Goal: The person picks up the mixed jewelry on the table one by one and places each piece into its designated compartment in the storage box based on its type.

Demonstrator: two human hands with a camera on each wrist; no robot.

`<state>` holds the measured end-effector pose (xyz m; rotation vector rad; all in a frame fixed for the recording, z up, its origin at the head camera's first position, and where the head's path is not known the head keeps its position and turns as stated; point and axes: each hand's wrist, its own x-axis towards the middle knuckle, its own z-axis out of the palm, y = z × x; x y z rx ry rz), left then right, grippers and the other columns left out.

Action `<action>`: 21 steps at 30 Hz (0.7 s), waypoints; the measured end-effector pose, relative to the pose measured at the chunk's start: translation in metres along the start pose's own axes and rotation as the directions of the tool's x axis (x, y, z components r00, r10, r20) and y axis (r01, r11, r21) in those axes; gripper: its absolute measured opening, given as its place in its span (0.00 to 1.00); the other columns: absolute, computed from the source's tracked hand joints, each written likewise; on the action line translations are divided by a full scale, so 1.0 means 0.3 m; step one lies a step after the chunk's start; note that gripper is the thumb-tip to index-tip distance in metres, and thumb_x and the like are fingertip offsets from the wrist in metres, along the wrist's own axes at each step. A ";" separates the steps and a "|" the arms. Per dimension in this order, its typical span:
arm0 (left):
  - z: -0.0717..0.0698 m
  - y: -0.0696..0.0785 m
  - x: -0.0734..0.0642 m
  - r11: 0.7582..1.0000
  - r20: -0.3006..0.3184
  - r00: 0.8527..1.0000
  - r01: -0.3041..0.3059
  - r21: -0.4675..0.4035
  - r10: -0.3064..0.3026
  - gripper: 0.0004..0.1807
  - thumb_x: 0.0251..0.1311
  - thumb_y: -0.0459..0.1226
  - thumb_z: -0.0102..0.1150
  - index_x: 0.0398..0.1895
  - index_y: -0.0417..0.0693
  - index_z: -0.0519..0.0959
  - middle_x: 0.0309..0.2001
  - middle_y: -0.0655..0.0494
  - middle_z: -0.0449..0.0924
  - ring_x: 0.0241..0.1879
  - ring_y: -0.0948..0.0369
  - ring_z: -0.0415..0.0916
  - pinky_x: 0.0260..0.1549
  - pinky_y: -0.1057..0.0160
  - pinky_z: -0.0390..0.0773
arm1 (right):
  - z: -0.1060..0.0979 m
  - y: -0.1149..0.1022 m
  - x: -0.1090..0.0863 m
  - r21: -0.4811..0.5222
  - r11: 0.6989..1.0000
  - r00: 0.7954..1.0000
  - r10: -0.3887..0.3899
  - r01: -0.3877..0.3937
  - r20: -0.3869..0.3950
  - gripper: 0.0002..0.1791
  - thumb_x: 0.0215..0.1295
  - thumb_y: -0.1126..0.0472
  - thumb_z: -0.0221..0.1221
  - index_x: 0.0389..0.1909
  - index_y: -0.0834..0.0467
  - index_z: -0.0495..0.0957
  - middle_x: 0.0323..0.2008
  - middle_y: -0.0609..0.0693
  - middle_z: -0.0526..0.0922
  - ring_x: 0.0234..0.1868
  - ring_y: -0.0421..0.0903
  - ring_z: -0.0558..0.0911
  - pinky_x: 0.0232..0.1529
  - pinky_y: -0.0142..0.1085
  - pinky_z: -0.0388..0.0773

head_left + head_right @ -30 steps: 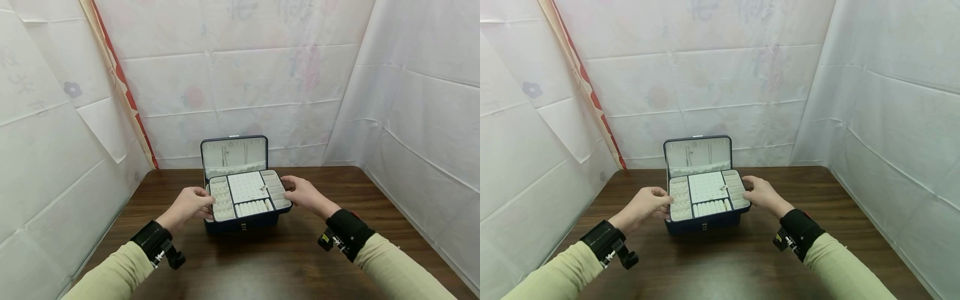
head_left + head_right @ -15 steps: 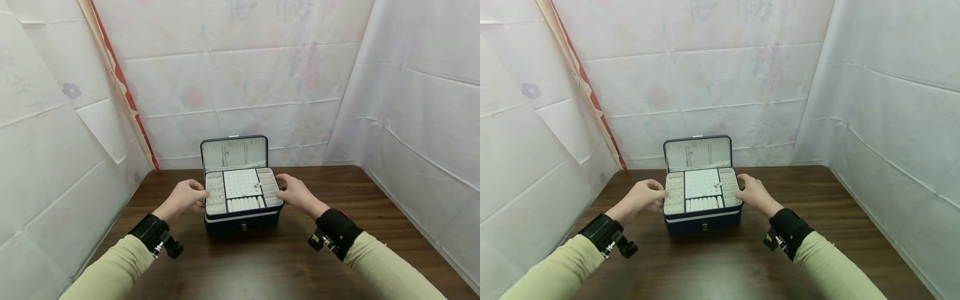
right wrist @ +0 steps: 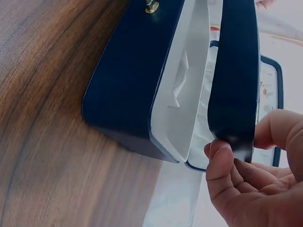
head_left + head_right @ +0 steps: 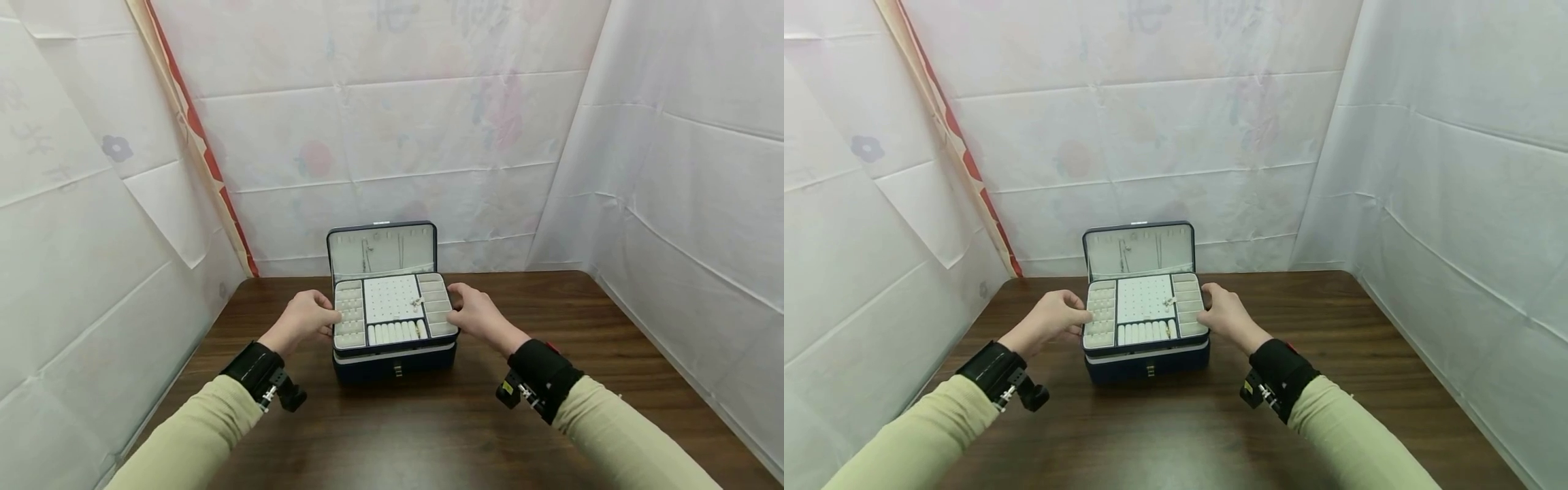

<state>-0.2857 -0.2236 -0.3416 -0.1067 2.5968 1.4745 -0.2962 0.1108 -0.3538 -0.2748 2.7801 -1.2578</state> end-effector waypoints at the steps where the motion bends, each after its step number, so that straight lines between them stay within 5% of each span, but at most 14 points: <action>1: 0.003 -0.001 0.000 1.000 -0.005 1.000 -0.007 0.026 0.007 0.14 0.62 0.33 0.64 0.46 0.37 0.72 0.42 0.40 0.81 0.33 0.55 0.86 0.36 0.55 0.88 | 0.003 0.001 0.002 -0.010 1.000 1.000 -0.001 0.001 -0.003 0.38 0.61 0.70 0.56 0.75 0.65 0.61 0.56 0.66 0.82 0.53 0.54 0.84 0.36 0.38 0.82; 12: 0.027 -0.007 0.014 0.977 -0.066 0.996 -0.049 0.209 0.064 0.10 0.60 0.32 0.63 0.39 0.38 0.72 0.38 0.42 0.80 0.28 0.56 0.85 0.25 0.63 0.82 | 0.033 0.018 0.014 -0.047 0.999 1.000 -0.007 0.006 -0.023 0.38 0.61 0.71 0.55 0.75 0.66 0.61 0.58 0.69 0.80 0.57 0.57 0.83 0.37 0.37 0.76; 21: 0.042 -0.027 0.033 0.970 -0.088 0.994 -0.042 0.237 0.065 0.08 0.59 0.31 0.64 0.38 0.36 0.76 0.35 0.43 0.83 0.24 0.60 0.84 0.31 0.56 0.87 | 0.056 0.025 0.021 -0.080 0.997 1.000 -0.008 0.006 -0.029 0.37 0.62 0.72 0.55 0.75 0.67 0.61 0.61 0.70 0.78 0.59 0.60 0.82 0.33 0.36 0.73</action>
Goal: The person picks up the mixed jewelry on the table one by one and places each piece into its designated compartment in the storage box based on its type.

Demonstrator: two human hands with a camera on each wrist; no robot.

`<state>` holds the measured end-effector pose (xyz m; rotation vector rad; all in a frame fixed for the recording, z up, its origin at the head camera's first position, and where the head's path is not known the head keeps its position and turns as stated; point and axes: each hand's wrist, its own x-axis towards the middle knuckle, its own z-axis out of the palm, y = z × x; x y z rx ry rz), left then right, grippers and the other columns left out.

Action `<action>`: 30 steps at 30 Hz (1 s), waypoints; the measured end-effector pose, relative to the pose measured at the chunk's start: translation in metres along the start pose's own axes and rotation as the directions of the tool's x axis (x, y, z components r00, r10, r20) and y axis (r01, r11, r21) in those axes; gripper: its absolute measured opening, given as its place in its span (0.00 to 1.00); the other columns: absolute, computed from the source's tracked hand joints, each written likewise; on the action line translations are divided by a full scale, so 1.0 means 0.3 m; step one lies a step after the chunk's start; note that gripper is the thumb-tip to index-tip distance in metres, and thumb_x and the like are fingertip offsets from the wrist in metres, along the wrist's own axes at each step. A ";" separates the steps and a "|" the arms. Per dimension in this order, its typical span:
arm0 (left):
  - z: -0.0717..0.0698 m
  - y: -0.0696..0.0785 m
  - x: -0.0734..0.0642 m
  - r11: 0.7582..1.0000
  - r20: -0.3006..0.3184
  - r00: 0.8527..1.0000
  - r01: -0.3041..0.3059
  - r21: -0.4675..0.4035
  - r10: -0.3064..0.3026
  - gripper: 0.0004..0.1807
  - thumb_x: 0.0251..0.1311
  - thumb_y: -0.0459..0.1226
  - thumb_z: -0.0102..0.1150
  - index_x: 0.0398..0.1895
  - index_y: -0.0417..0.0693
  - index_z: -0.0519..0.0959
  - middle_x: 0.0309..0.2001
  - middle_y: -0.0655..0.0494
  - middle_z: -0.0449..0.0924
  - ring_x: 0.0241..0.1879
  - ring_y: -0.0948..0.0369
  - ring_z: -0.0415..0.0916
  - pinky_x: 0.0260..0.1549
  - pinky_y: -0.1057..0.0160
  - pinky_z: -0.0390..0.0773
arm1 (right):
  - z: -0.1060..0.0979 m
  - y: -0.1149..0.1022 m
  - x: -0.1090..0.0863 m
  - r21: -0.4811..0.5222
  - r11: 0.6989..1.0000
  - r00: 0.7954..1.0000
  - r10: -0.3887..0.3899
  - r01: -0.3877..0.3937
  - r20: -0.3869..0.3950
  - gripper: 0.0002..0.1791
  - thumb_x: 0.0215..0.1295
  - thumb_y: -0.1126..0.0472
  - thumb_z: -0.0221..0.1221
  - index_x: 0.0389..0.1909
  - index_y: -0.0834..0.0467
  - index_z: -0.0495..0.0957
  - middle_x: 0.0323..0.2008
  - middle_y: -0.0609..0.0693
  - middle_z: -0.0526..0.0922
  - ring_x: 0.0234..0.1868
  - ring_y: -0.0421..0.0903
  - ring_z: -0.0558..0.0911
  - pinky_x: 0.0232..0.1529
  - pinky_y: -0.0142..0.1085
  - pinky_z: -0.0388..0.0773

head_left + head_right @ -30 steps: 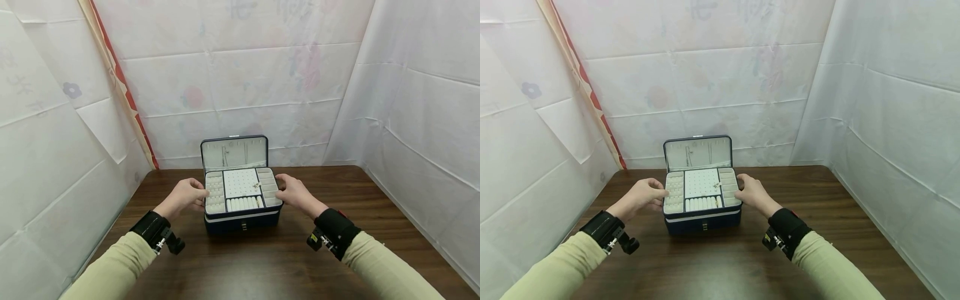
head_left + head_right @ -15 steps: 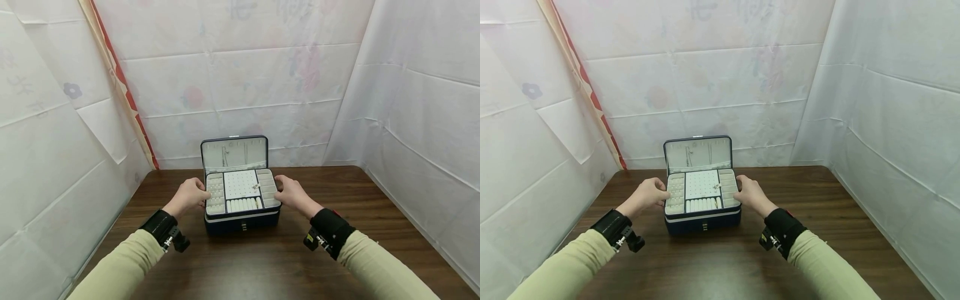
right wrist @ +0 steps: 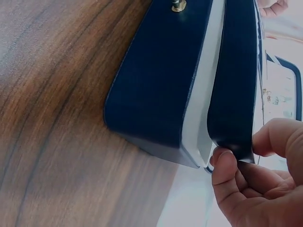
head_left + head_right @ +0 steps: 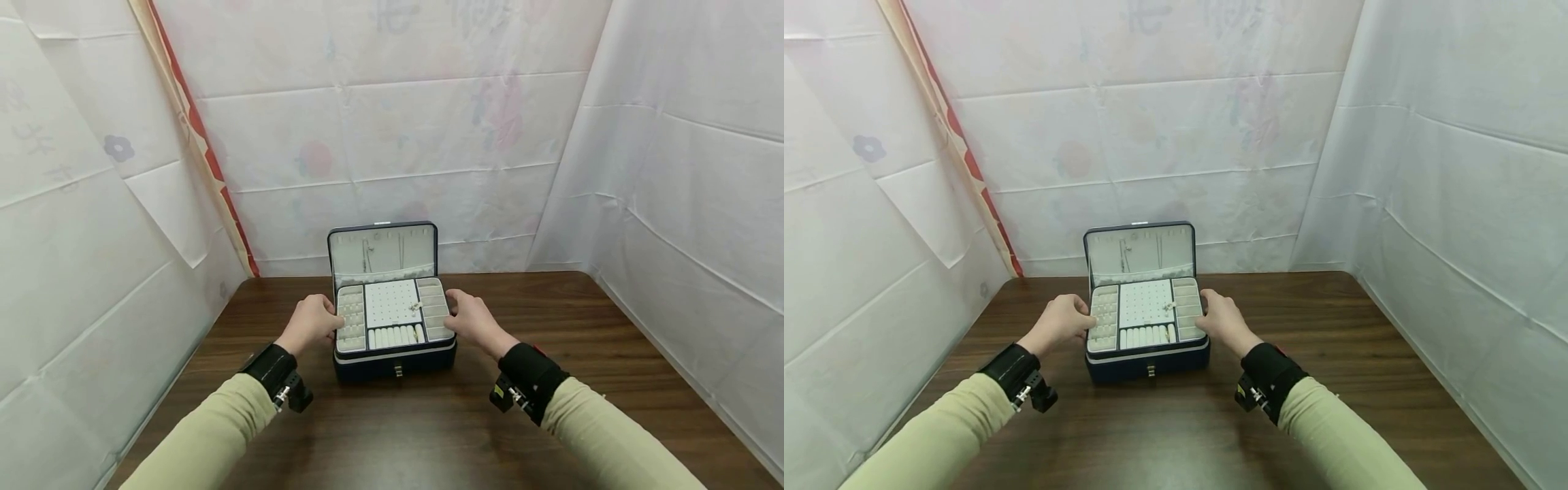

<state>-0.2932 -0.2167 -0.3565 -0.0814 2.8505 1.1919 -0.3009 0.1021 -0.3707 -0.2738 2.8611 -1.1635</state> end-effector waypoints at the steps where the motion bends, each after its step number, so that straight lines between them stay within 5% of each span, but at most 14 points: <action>1: 0.001 0.000 0.001 1.000 -0.001 1.000 -0.002 0.001 0.002 0.08 0.59 0.31 0.64 0.38 0.36 0.76 0.35 0.43 0.83 0.24 0.60 0.84 0.30 0.56 0.87 | 0.002 0.001 0.000 -0.002 1.000 1.000 0.002 -0.002 -0.001 0.37 0.62 0.72 0.55 0.75 0.67 0.61 0.61 0.70 0.78 0.59 0.60 0.82 0.33 0.37 0.72; 6: 0.001 0.005 0.001 0.998 -0.026 0.999 -0.030 0.049 0.032 0.07 0.59 0.32 0.65 0.34 0.38 0.77 0.33 0.46 0.82 0.26 0.57 0.85 0.25 0.60 0.84 | 0.008 0.006 -0.003 0.007 1.000 1.000 0.007 -0.007 -0.010 0.37 0.62 0.72 0.55 0.75 0.66 0.62 0.60 0.69 0.79 0.58 0.59 0.82 0.30 0.36 0.69; 12: 0.002 -0.006 0.007 0.977 -0.066 0.993 -0.082 0.196 0.096 0.07 0.57 0.35 0.66 0.28 0.43 0.78 0.22 0.54 0.75 0.21 0.59 0.71 0.20 0.64 0.67 | 0.012 0.005 -0.006 0.026 1.000 1.000 0.017 -0.016 -0.022 0.36 0.62 0.73 0.54 0.75 0.66 0.62 0.61 0.69 0.78 0.58 0.58 0.82 0.29 0.36 0.68; 17: 0.006 -0.008 0.007 0.976 -0.053 0.995 -0.076 0.203 0.089 0.14 0.57 0.34 0.64 0.17 0.47 0.73 0.15 0.59 0.66 0.16 0.62 0.64 0.17 0.65 0.62 | 0.014 -0.003 0.002 0.020 1.000 0.999 0.020 -0.019 -0.031 0.36 0.61 0.73 0.54 0.74 0.67 0.63 0.63 0.69 0.77 0.59 0.59 0.82 0.28 0.35 0.68; 20: 0.012 -0.011 0.011 0.980 -0.040 0.997 -0.059 0.191 0.067 0.15 0.57 0.33 0.62 0.14 0.49 0.72 0.11 0.60 0.67 0.13 0.60 0.69 0.16 0.66 0.64 | 0.016 -0.007 0.008 -0.004 1.000 0.999 0.023 -0.023 -0.036 0.35 0.60 0.73 0.55 0.72 0.68 0.66 0.59 0.68 0.80 0.53 0.55 0.84 0.29 0.35 0.68; 23: 0.016 -0.017 0.014 0.985 -0.028 0.999 -0.041 0.165 0.046 0.10 0.58 0.33 0.61 0.19 0.46 0.76 0.14 0.54 0.76 0.16 0.54 0.79 0.15 0.64 0.72 | 0.019 -0.010 0.013 -0.031 0.999 0.999 0.029 -0.030 -0.032 0.35 0.60 0.73 0.55 0.71 0.68 0.67 0.38 0.61 0.84 0.31 0.47 0.80 0.26 0.35 0.64; 25: 0.016 -0.019 0.015 0.989 -0.021 0.999 -0.029 0.145 0.033 0.06 0.58 0.33 0.61 0.24 0.44 0.78 0.18 0.48 0.81 0.18 0.51 0.83 0.17 0.61 0.79 | 0.019 -0.012 0.015 -0.041 0.999 0.999 0.031 -0.032 -0.025 0.35 0.60 0.73 0.54 0.72 0.68 0.66 0.24 0.53 0.77 0.21 0.43 0.69 0.23 0.35 0.60; 28: 0.016 -0.021 0.017 0.992 -0.014 1.000 -0.018 0.125 0.020 0.04 0.59 0.34 0.61 0.29 0.42 0.80 0.21 0.45 0.84 0.19 0.50 0.84 0.22 0.56 0.84 | 0.022 -0.014 0.020 -0.055 0.998 0.999 0.037 -0.038 -0.015 0.35 0.61 0.72 0.53 0.72 0.68 0.66 0.14 0.46 0.63 0.15 0.41 0.57 0.22 0.35 0.56; 30: 0.018 -0.022 0.019 0.993 -0.008 1.000 -0.008 0.120 0.009 0.04 0.60 0.34 0.62 0.32 0.41 0.81 0.21 0.45 0.83 0.19 0.50 0.84 0.24 0.54 0.85 | 0.023 -0.014 0.022 -0.070 0.997 0.999 0.043 -0.044 -0.014 0.34 0.61 0.72 0.53 0.72 0.69 0.66 0.13 0.46 0.64 0.14 0.41 0.56 0.22 0.34 0.56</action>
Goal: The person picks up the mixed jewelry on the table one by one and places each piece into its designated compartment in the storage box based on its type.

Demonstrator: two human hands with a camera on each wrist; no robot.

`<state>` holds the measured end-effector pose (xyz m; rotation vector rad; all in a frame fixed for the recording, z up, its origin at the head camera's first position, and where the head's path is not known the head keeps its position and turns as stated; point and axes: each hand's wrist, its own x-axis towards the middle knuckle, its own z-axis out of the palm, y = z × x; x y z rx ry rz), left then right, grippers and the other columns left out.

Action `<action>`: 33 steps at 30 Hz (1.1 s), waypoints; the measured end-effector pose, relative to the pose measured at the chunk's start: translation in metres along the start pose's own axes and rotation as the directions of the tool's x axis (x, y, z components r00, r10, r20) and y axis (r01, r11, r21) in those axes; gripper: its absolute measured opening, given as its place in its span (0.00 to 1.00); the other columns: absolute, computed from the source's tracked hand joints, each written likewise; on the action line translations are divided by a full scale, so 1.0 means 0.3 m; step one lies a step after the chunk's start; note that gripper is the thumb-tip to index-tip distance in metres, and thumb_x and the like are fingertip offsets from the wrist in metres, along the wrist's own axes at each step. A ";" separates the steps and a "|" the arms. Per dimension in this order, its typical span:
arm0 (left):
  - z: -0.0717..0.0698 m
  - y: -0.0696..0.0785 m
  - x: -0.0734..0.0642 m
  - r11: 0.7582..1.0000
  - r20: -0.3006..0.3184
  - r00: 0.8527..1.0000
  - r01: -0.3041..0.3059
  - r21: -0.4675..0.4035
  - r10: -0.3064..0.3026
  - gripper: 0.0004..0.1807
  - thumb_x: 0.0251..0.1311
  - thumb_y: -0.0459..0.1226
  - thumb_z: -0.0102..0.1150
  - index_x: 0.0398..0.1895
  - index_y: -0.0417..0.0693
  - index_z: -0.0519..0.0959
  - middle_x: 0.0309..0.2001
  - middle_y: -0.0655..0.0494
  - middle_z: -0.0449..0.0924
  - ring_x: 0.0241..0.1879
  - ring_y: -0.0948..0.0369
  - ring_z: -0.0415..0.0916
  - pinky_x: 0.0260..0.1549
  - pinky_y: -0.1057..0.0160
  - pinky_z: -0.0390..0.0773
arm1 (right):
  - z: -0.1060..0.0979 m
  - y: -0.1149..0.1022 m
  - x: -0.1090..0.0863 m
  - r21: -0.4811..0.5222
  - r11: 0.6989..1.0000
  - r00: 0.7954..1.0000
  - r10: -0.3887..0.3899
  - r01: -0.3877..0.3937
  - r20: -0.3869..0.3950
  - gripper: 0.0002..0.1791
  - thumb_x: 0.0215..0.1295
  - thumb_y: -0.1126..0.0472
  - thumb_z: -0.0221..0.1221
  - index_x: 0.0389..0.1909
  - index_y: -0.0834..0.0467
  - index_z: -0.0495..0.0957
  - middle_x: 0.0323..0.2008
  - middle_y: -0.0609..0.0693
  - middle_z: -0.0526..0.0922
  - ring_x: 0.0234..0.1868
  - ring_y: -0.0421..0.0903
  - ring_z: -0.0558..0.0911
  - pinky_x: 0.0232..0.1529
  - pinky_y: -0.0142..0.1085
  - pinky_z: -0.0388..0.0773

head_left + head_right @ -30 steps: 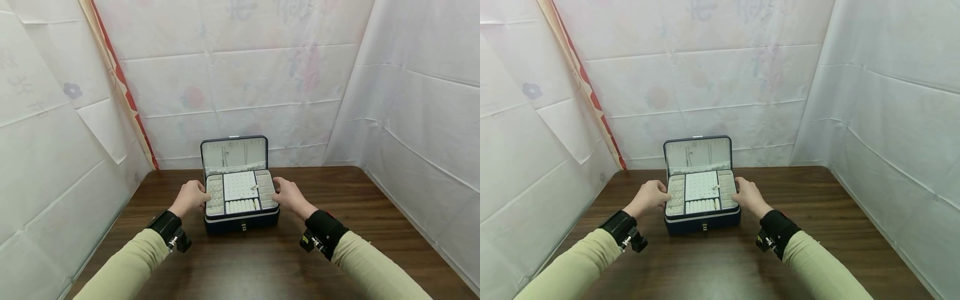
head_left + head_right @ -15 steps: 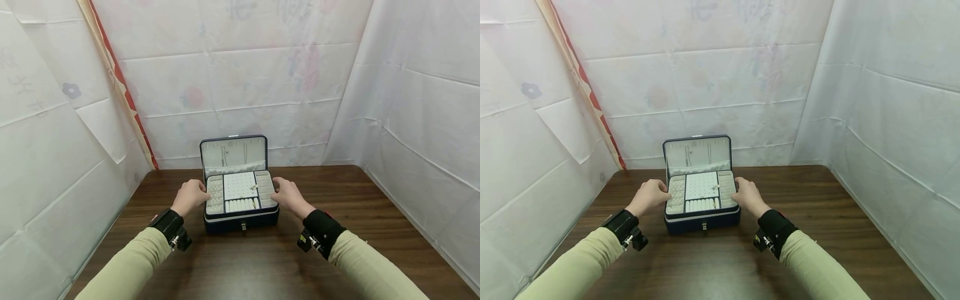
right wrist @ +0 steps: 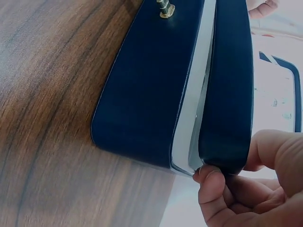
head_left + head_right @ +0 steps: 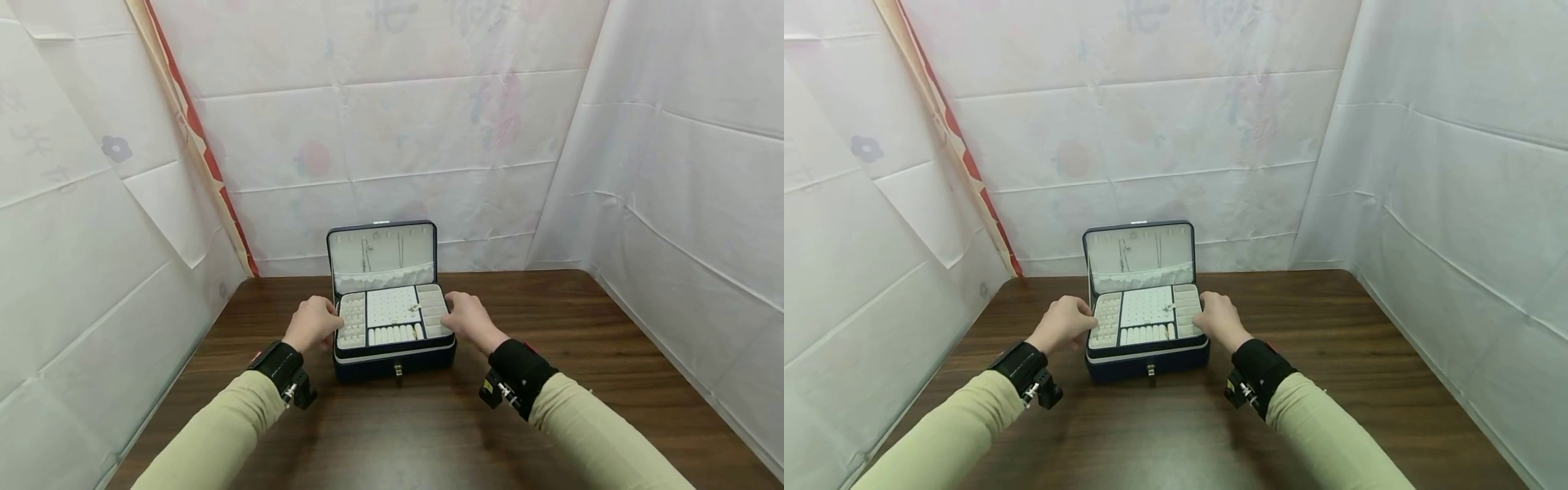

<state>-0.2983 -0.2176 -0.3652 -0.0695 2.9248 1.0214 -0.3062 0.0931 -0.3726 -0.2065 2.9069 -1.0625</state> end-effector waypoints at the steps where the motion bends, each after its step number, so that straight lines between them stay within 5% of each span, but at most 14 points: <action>1: 0.000 -0.001 0.001 1.000 0.002 1.000 0.006 -0.001 -0.006 0.04 0.60 0.34 0.62 0.33 0.41 0.81 0.21 0.46 0.83 0.19 0.51 0.84 0.24 0.55 0.85 | 0.000 -0.001 0.002 -0.011 1.000 1.000 0.003 -0.003 -0.002 0.34 0.61 0.72 0.54 0.72 0.69 0.67 0.14 0.47 0.66 0.15 0.41 0.56 0.22 0.35 0.56; 5: 0.005 -0.005 0.007 1.000 0.012 1.000 0.027 0.001 -0.027 0.04 0.61 0.35 0.62 0.32 0.42 0.82 0.24 0.44 0.85 0.20 0.50 0.85 0.22 0.57 0.84 | 0.000 -0.008 0.004 -0.062 0.998 1.000 0.012 -0.012 -0.003 0.33 0.60 0.71 0.54 0.70 0.69 0.69 0.33 0.59 0.83 0.18 0.43 0.58 0.26 0.36 0.59; 9: 0.011 -0.009 0.014 1.000 0.004 1.000 0.018 0.013 -0.018 0.04 0.59 0.34 0.62 0.29 0.43 0.82 0.25 0.42 0.85 0.20 0.50 0.85 0.22 0.57 0.84 | -0.003 -0.018 0.003 -0.106 0.994 1.000 0.013 -0.014 -0.013 0.31 0.59 0.70 0.55 0.67 0.69 0.72 0.55 0.66 0.81 0.26 0.47 0.68 0.31 0.38 0.64; 17: 0.023 -0.012 0.023 0.998 -0.032 0.999 0.018 0.059 -0.017 0.13 0.56 0.33 0.60 0.14 0.47 0.79 0.18 0.45 0.83 0.17 0.50 0.83 0.14 0.66 0.71 | 0.005 -0.030 0.006 -0.109 0.994 0.999 0.008 -0.012 -0.033 0.22 0.58 0.72 0.54 0.55 0.68 0.79 0.33 0.57 0.76 0.23 0.47 0.67 0.28 0.37 0.62; 25: 0.036 0.003 0.030 0.996 -0.075 0.995 0.064 0.068 -0.059 0.20 0.52 0.31 0.60 0.07 0.51 0.66 0.12 0.52 0.77 0.17 0.50 0.84 0.09 0.65 0.74 | 0.022 -0.031 0.008 -0.131 0.991 0.998 -0.022 0.013 -0.067 0.08 0.56 0.73 0.54 0.36 0.66 0.78 0.21 0.51 0.66 0.19 0.44 0.61 0.26 0.35 0.57; 30: 0.042 0.008 0.033 0.994 -0.078 0.995 0.075 0.076 -0.069 0.19 0.52 0.31 0.59 0.07 0.51 0.65 0.12 0.52 0.76 0.15 0.52 0.83 0.08 0.66 0.73 | 0.030 -0.023 0.000 -0.111 0.993 0.997 -0.034 0.027 -0.066 0.20 0.58 0.74 0.54 0.51 0.67 0.83 0.38 0.60 0.85 0.18 0.42 0.55 0.26 0.35 0.55; 33: 0.043 0.011 0.033 0.994 -0.083 0.994 0.078 0.077 -0.072 0.19 0.51 0.31 0.59 0.08 0.51 0.64 0.11 0.53 0.75 0.15 0.52 0.83 0.08 0.66 0.73 | 0.030 -0.022 0.000 -0.101 0.994 0.997 -0.037 0.029 -0.070 0.25 0.59 0.74 0.54 0.59 0.67 0.80 0.52 0.64 0.84 0.19 0.42 0.55 0.27 0.35 0.56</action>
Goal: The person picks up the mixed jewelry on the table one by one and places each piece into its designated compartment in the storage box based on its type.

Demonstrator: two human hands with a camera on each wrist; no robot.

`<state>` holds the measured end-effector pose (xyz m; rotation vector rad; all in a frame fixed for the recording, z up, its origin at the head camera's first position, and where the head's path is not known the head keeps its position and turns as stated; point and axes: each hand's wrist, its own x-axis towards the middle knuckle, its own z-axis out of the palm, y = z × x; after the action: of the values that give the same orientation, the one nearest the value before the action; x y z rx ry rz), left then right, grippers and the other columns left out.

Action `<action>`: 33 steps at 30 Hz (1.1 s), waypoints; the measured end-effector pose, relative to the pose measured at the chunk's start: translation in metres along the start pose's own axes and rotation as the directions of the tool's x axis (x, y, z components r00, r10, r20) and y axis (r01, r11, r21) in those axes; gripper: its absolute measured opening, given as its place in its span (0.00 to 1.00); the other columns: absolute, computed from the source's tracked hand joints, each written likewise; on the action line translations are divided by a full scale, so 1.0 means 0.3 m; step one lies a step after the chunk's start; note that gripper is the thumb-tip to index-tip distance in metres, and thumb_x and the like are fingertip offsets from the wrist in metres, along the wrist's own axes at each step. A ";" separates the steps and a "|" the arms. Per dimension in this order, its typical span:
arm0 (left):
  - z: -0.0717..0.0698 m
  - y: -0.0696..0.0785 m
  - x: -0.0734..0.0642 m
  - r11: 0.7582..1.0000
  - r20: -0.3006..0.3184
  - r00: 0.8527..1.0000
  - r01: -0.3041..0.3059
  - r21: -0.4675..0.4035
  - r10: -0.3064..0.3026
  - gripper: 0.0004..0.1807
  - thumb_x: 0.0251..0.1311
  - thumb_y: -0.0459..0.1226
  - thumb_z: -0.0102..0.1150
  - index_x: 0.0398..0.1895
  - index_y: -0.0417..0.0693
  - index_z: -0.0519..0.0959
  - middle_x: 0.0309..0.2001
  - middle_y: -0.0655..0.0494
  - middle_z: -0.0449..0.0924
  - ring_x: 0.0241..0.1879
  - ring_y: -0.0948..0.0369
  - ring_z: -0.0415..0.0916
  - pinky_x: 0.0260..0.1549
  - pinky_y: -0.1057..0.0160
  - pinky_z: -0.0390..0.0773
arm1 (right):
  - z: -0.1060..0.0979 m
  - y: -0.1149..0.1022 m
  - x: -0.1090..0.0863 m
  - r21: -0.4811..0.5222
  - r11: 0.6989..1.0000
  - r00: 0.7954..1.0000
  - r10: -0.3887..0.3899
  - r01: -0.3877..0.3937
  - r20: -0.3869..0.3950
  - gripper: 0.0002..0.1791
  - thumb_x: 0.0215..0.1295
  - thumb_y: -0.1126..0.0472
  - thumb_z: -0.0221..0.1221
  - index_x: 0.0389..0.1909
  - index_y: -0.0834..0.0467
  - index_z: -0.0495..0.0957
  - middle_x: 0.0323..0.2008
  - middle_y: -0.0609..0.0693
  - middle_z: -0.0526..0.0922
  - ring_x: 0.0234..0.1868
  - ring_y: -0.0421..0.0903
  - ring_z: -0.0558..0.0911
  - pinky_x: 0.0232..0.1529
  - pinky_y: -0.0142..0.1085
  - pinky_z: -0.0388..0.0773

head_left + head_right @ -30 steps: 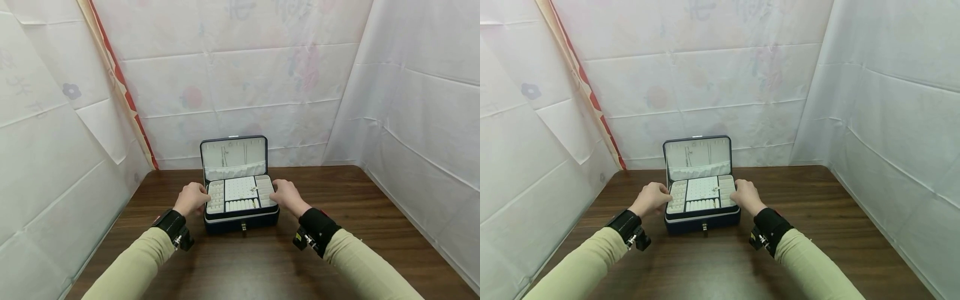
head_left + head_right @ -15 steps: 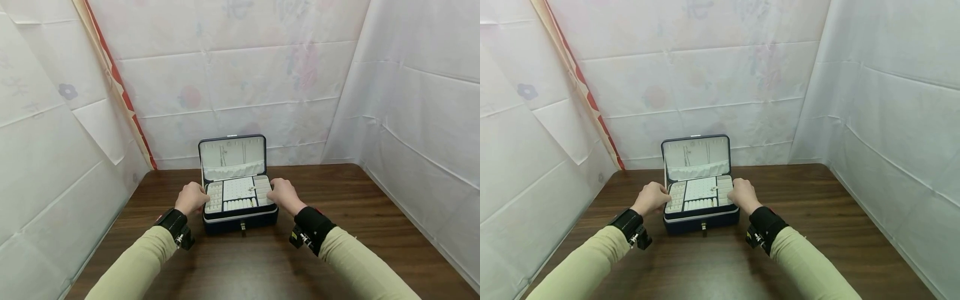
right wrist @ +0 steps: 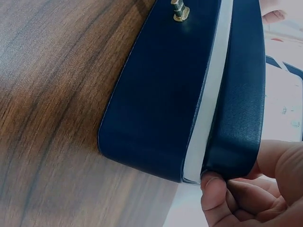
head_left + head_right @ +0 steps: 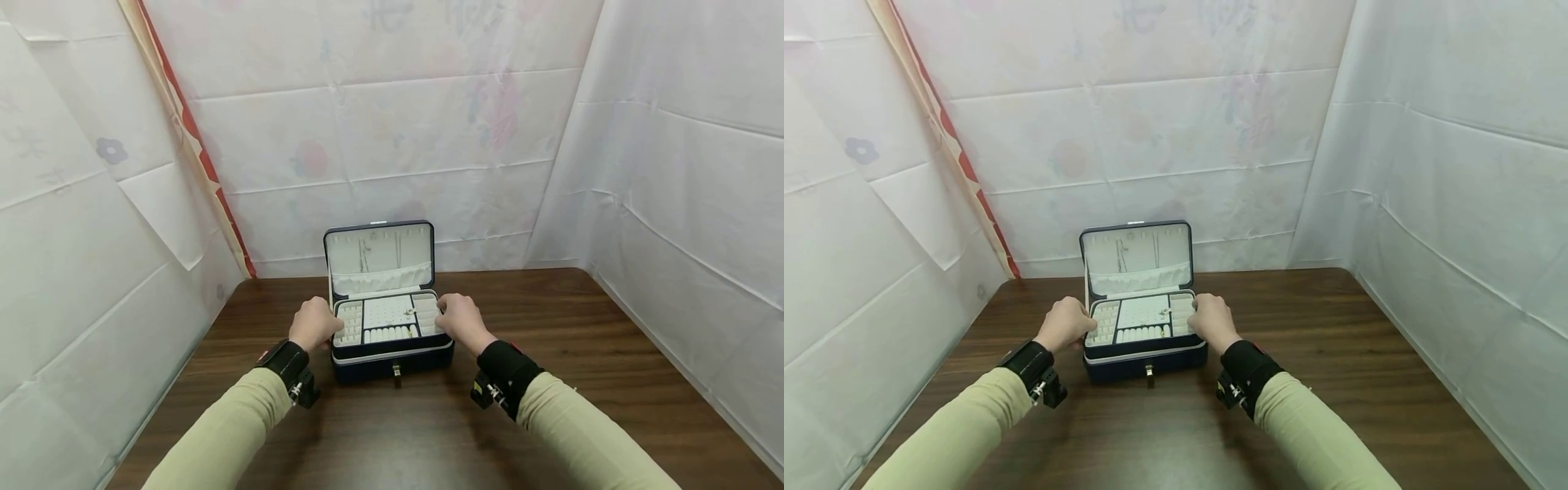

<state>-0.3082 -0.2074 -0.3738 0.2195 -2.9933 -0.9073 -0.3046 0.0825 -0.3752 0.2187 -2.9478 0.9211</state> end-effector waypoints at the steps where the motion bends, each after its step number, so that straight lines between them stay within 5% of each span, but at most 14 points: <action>1: 0.000 -0.001 0.000 1.000 -0.002 1.000 0.001 -0.001 -0.001 0.19 0.51 0.31 0.59 0.08 0.51 0.64 0.11 0.53 0.75 0.15 0.51 0.83 0.07 0.65 0.73 | 0.000 -0.001 -0.001 -0.001 1.000 1.000 0.000 0.000 -0.002 0.25 0.59 0.74 0.54 0.59 0.67 0.80 0.52 0.63 0.85 0.19 0.42 0.55 0.27 0.35 0.56; 15: -0.008 -0.008 -0.009 0.999 0.010 1.000 -0.023 -0.026 0.023 0.20 0.52 0.31 0.59 0.06 0.50 0.66 0.14 0.46 0.80 0.15 0.51 0.84 0.11 0.66 0.75 | 0.005 0.014 0.000 0.008 1.000 1.000 0.001 -0.001 -0.021 0.20 0.61 0.73 0.55 0.54 0.65 0.83 0.49 0.60 0.86 0.30 0.48 0.72 0.32 0.37 0.65; 23: 0.008 -0.021 -0.001 0.998 0.016 0.999 -0.046 -0.047 0.046 0.21 0.52 0.29 0.58 0.08 0.52 0.63 0.08 0.59 0.68 0.10 0.57 0.80 0.15 0.60 0.83 | 0.006 0.027 -0.004 0.009 1.000 0.998 -0.027 0.027 -0.053 0.22 0.61 0.78 0.53 0.54 0.67 0.83 0.51 0.61 0.86 0.55 0.57 0.84 0.46 0.43 0.81; 33: 0.001 -0.037 0.007 0.995 0.040 0.998 -0.051 -0.088 0.054 0.01 0.56 0.27 0.61 0.31 0.37 0.79 0.26 0.48 0.79 0.16 0.55 0.83 0.22 0.56 0.86 | 0.003 0.039 -0.009 0.008 0.999 0.998 -0.043 0.044 -0.041 0.21 0.63 0.77 0.55 0.57 0.67 0.80 0.53 0.62 0.85 0.56 0.58 0.83 0.47 0.45 0.80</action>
<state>-0.3089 -0.2167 -0.3805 0.1218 -2.9730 -1.0472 -0.3036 0.0918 -0.3827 0.2601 -2.8897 0.9222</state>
